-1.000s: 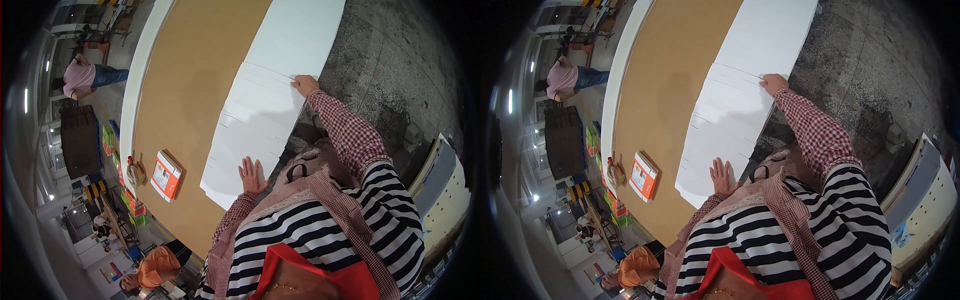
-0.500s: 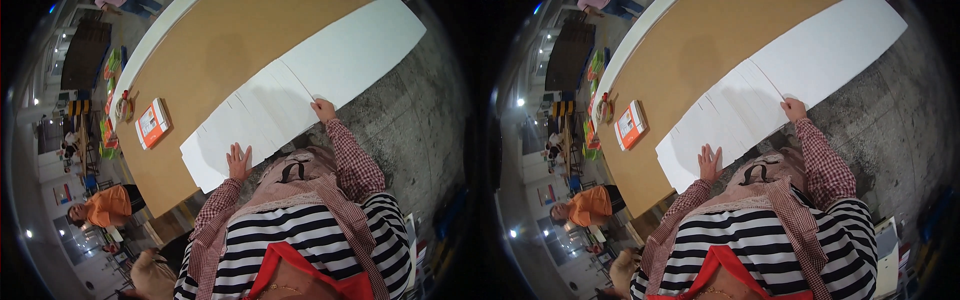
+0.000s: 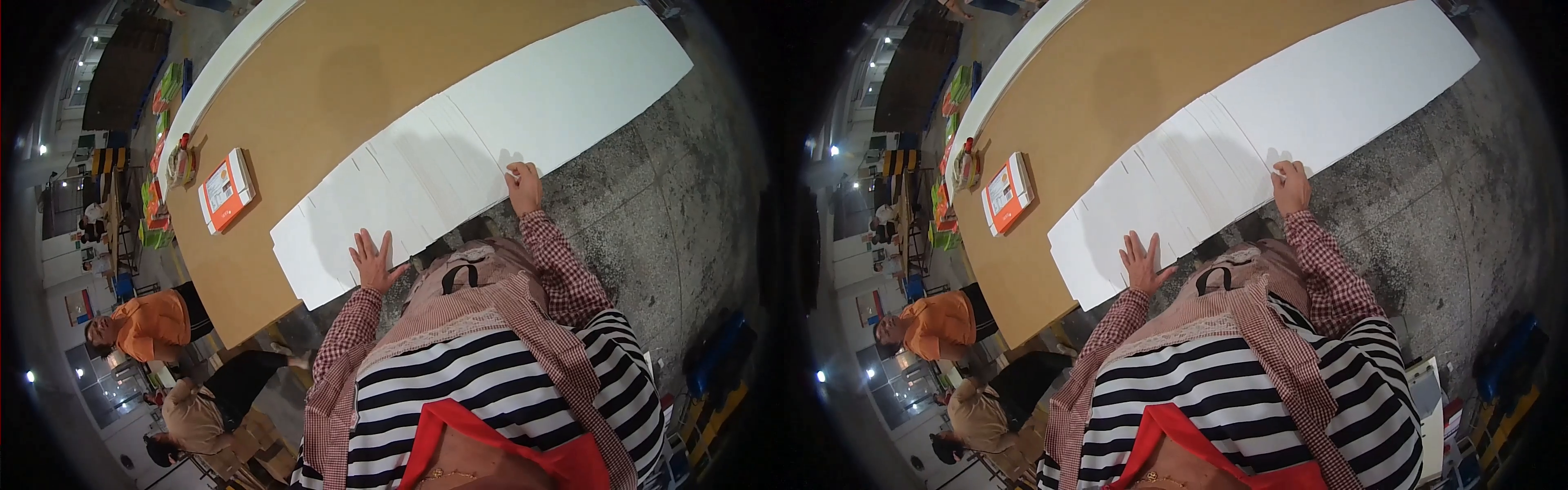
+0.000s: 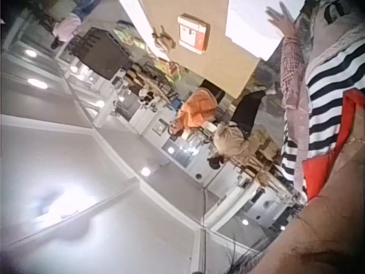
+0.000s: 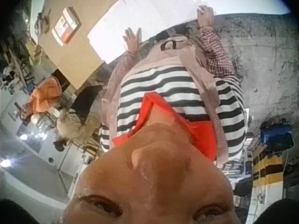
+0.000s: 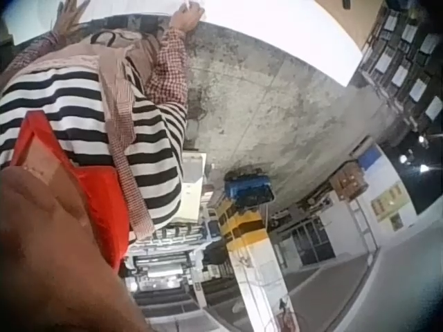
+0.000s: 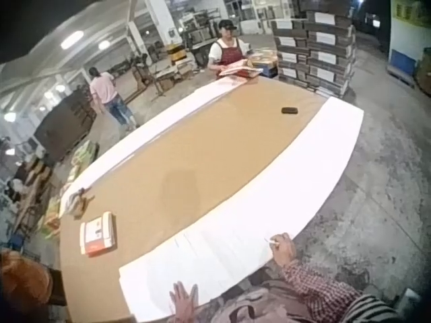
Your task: Organizing and counting large sheets of white paper on a packaging table.
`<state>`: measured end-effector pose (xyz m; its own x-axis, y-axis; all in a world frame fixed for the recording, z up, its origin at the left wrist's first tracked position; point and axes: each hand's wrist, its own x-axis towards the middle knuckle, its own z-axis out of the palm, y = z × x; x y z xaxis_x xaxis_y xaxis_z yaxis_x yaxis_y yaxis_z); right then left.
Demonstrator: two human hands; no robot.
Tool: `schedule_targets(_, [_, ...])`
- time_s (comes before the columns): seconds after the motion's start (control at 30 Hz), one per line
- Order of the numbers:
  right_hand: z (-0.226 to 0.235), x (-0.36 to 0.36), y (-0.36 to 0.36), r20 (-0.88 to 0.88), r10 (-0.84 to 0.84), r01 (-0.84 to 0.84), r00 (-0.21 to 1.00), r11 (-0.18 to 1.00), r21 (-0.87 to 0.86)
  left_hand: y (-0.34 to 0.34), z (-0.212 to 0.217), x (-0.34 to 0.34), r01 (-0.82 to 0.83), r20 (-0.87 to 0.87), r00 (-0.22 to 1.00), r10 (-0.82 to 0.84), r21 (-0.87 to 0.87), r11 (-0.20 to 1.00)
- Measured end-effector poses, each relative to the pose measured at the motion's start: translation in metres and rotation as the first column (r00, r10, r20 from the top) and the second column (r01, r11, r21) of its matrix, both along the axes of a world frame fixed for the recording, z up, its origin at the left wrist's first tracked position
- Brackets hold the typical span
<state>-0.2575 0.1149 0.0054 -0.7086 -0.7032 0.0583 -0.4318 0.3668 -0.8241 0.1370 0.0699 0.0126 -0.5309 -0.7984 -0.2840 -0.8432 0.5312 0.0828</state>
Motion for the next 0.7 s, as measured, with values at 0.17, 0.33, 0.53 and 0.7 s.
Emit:
schedule_targets(0.17, [-0.017, -0.012, 0.002, 0.114, 0.094, -0.107, 0.989, 0.988, 0.111, 0.0, -0.01, -0.005, 0.032, 0.013, 0.999, -0.032, -0.061, 0.998])
schedule_targets(0.33, [-0.015, -0.003, -0.001, -0.119, 0.041, -0.009, 0.992, 0.967, 0.253, 0.003, -0.011, -0.007, 0.038, 0.013, 0.999, -0.038, -0.08, 0.996])
schedule_targets(0.53, [0.006, -0.016, -0.017, 0.284, 0.068, -0.17, 0.956, 0.921, 0.35, 0.001, -0.01, -0.004, 0.027, -0.025, 0.999, -0.029, -0.079, 0.997])
schedule_targets(0.7, [0.003, -0.028, -0.028, 0.18, 0.196, -0.258, 0.964, 0.857, 0.447, 0.004, -0.009, -0.005, 0.049, -0.009, 0.999, -0.05, -0.08, 0.996])
